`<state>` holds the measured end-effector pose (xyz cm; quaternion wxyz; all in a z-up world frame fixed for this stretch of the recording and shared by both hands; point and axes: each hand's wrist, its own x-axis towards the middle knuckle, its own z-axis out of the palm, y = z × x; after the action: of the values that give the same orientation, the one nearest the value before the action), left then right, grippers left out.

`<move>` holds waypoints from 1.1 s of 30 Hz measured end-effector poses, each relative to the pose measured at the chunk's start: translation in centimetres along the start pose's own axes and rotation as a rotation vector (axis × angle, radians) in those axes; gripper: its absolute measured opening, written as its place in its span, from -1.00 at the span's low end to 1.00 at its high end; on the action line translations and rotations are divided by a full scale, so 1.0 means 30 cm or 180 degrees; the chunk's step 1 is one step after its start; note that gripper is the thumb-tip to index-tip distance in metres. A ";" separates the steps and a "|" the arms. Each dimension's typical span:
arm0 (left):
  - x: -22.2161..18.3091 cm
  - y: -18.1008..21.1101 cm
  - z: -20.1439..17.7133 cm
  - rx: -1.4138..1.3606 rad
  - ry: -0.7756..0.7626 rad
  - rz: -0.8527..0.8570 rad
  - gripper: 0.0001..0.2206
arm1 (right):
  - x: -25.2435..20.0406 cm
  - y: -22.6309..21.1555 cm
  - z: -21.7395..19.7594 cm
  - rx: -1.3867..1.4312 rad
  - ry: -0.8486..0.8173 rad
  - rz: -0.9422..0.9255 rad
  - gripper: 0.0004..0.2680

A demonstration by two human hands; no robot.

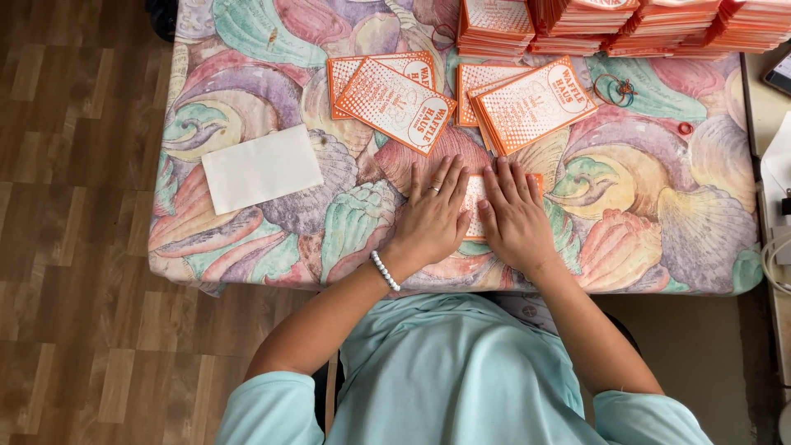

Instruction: Opening and counting paper waffle bags at a table.

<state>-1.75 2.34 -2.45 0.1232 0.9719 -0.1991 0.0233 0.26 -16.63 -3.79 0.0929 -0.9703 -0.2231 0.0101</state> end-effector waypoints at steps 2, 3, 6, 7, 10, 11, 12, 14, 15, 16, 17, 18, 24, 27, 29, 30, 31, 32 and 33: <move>-0.014 -0.005 0.001 -0.0018 -0.0011 0.0005 -0.34 | -0.006 -0.009 -0.006 0.0015 -0.0036 0.0032 -0.53; -0.012 -0.012 -0.003 -0.0022 0.0003 0.0017 -0.30 | 0.001 -0.012 -0.013 0.0019 -0.0045 0.0058 -0.53; -0.032 -0.032 -0.025 -0.0095 0.0029 0.0151 -0.12 | -0.001 -0.017 -0.020 0.0033 -0.0058 0.0089 -0.54; -0.032 -0.028 -0.021 -0.0091 0.0028 0.0149 -0.12 | -0.003 -0.021 -0.028 0.0037 -0.0057 0.0087 -0.54; -0.029 -0.025 -0.017 -0.0003 0.0050 0.0107 -0.18 | 0.001 -0.029 -0.052 0.0060 -0.0088 0.0045 -0.53; -0.030 -0.021 -0.017 0.0046 0.0071 0.0082 -0.18 | 0.000 -0.026 -0.061 0.0117 -0.0093 -0.0039 -0.49; -0.031 -0.018 -0.017 0.0096 0.0092 0.0057 -0.19 | -0.001 -0.023 -0.069 0.0175 -0.0097 -0.0124 -0.45; -0.036 -0.015 -0.037 0.0080 0.0068 0.0055 -0.14 | 0.016 0.097 -0.081 0.0399 -0.0141 -0.0471 -0.33; -0.038 -0.015 -0.046 0.0057 0.0041 0.0038 -0.08 | 0.030 0.159 -0.089 0.0622 -0.0201 -0.0828 -0.21; -0.027 -0.019 -0.041 0.0051 0.0054 0.0021 -0.08 | 0.041 0.177 -0.107 0.0610 -0.0208 -0.0846 -0.21; -0.029 -0.019 -0.033 0.0047 0.0068 0.0025 -0.06 | 0.042 0.192 -0.117 0.0551 -0.0199 -0.0932 -0.14; -0.031 -0.018 -0.023 0.0042 0.0081 0.0028 -0.04 | 0.043 0.207 -0.128 0.0492 -0.0189 -0.1018 -0.07; -0.047 -0.047 0.042 -0.0394 0.0715 0.0343 -0.17 | 0.085 0.181 -0.187 0.0142 -0.0390 -0.1102 -0.05; -0.043 -0.064 0.041 -0.0804 0.0840 0.0430 -0.21 | 0.087 0.185 -0.190 0.0085 -0.0465 -0.1087 -0.04; -0.034 -0.090 -0.003 -0.0967 0.0793 0.0498 -0.24 | 0.085 0.185 -0.183 0.0058 -0.0453 -0.1114 -0.05; -0.028 -0.104 -0.025 -0.1129 0.0747 0.0560 -0.27 | 0.084 0.185 -0.180 0.0030 -0.0443 -0.1147 -0.07; -0.013 -0.104 -0.057 -0.1130 0.0747 0.0570 -0.27 | 0.088 0.173 -0.196 0.0027 -0.0439 -0.1139 -0.07; 0.001 -0.105 -0.089 -0.0997 0.0495 0.0629 -0.29 | 0.091 0.160 -0.211 -0.0019 -0.0541 -0.1111 -0.08; 0.010 -0.105 -0.120 -0.0863 0.0242 0.0677 -0.30 | 0.091 0.145 -0.225 -0.0063 -0.0650 -0.1092 -0.09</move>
<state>-0.23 5.94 0.33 0.2574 0.9183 -0.2973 0.0459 5.01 -20.45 2.11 0.0606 -0.9129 -0.3935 0.0903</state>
